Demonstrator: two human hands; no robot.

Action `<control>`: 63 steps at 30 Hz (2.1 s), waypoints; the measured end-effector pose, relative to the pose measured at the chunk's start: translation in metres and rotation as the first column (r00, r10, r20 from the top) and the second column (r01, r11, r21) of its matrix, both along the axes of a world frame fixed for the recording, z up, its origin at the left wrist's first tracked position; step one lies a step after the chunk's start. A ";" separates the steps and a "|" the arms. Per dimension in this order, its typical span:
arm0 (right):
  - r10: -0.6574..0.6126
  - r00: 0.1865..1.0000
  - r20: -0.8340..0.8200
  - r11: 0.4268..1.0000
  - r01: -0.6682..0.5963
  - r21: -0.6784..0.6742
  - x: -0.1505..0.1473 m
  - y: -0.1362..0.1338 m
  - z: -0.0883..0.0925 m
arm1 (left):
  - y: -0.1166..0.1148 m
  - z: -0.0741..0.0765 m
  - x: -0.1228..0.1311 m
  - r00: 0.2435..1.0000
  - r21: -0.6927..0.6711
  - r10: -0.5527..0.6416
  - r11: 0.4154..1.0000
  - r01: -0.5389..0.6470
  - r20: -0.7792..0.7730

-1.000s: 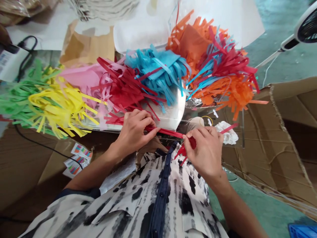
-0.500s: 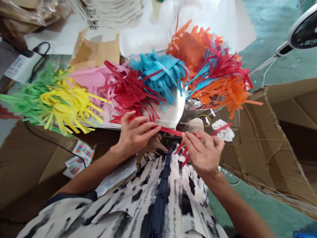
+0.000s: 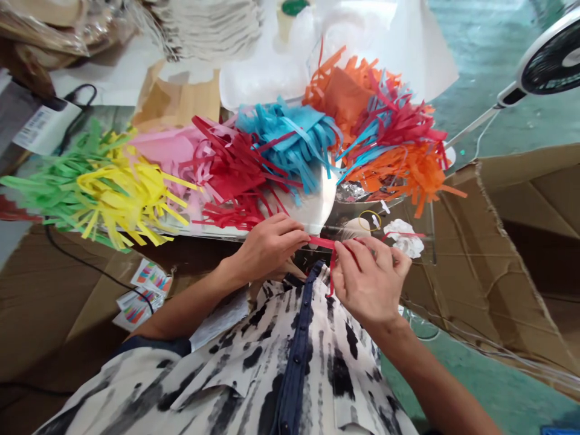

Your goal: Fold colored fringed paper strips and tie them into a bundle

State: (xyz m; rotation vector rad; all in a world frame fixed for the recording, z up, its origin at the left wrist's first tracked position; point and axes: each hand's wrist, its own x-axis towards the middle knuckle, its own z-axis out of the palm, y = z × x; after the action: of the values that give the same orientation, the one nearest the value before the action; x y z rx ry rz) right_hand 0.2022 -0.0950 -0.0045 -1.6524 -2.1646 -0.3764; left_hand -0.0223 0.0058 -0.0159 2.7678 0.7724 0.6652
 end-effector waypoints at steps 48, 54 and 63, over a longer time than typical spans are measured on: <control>0.053 0.999 -0.003 0.998 -0.053 -0.024 -0.023 0.001 -0.010 | -0.030 -0.006 -0.019 0.994 0.187 0.106 0.977 -0.102 -0.010; 0.032 0.999 -0.012 0.998 -0.031 0.059 -0.025 -0.001 -0.020 | -0.039 -0.021 -0.026 0.988 0.164 0.103 0.979 -0.121 0.116; 0.157 0.987 -0.030 0.983 -0.154 0.102 -0.033 0.013 -0.015 | -0.044 -0.014 -0.021 0.967 0.118 0.162 0.975 -0.187 0.196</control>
State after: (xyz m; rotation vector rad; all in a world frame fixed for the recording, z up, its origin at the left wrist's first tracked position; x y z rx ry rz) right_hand 0.1689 -0.0818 -0.0197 -1.4152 -2.1921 -0.3971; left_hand -0.0434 -0.0386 -0.0300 2.7241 0.9709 1.0302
